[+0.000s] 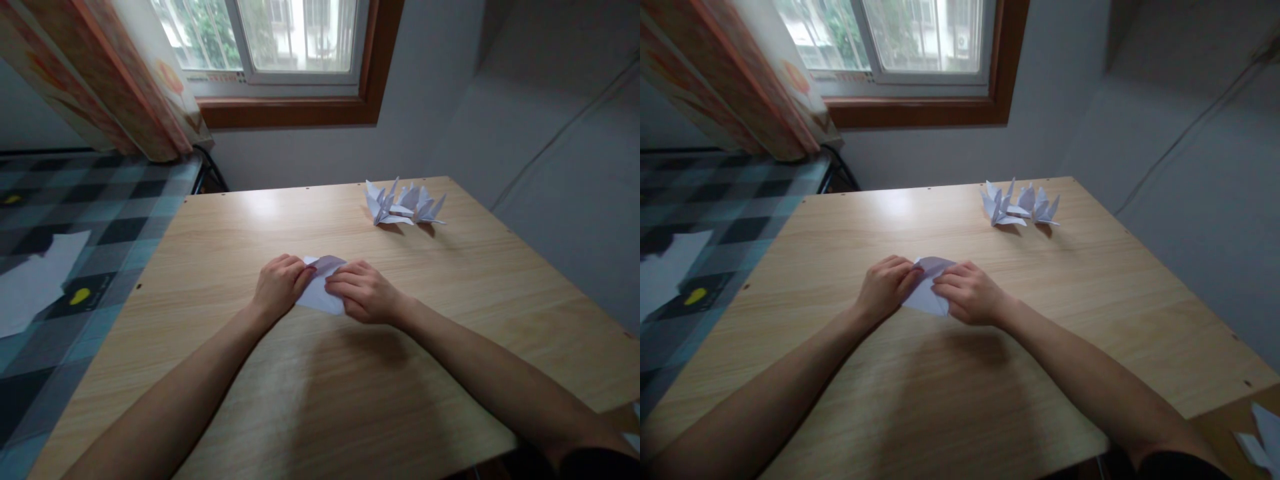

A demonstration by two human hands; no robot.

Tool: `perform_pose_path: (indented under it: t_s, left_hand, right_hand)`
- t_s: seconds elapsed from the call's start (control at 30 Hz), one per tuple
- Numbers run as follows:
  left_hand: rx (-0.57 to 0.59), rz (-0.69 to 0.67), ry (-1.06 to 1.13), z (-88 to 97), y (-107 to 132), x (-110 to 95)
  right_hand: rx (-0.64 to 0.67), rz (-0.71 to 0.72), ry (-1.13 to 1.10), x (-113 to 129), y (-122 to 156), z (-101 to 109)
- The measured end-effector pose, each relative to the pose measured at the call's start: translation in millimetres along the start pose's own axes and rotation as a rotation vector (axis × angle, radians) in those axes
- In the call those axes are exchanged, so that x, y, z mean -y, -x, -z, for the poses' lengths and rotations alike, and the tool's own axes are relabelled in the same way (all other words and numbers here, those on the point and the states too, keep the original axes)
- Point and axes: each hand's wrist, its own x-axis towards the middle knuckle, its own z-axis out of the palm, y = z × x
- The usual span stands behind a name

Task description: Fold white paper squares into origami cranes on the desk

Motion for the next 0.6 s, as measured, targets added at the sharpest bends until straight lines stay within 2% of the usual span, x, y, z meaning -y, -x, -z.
perform_pose_path:
  t_s: [0.13, 0.3, 0.33, 0.47, 0.5, 0.53, 0.6]
  left_hand:
    - [0.034, -0.038, 0.064, 1.3, -1.3, -0.9]
    - [0.088, -0.07, 0.148, 2.5, -2.1, -3.2]
    - [0.059, -0.062, 0.148, 2.6, -1.7, -3.7]
    - [-0.209, 0.011, 0.074, 4.1, 0.6, -6.4]
    - [-0.242, -0.002, 0.066, 4.9, 1.1, -7.3]
    - [-0.238, -0.039, 0.07, 5.6, 1.5, -8.3]
    - [-0.142, -0.159, 0.104, 6.7, 1.6, -10.2]
  right_hand:
    - [-0.036, -0.03, 0.198, -15.0, 3.6, 10.8]
    - [-0.002, 0.019, 0.295, -18.8, 0.5, 15.8]
    - [0.002, 0.034, 0.307, -17.6, -0.2, 15.5]
    - [-0.026, 0.049, 0.377, -7.2, -2.0, 12.3]
    - [-0.047, 0.046, 0.404, -3.1, -2.6, 10.9]
    - [-0.072, 0.041, 0.432, 1.2, -3.4, 9.1]
    - [-0.102, 0.005, 0.475, 9.7, -5.7, 5.2]
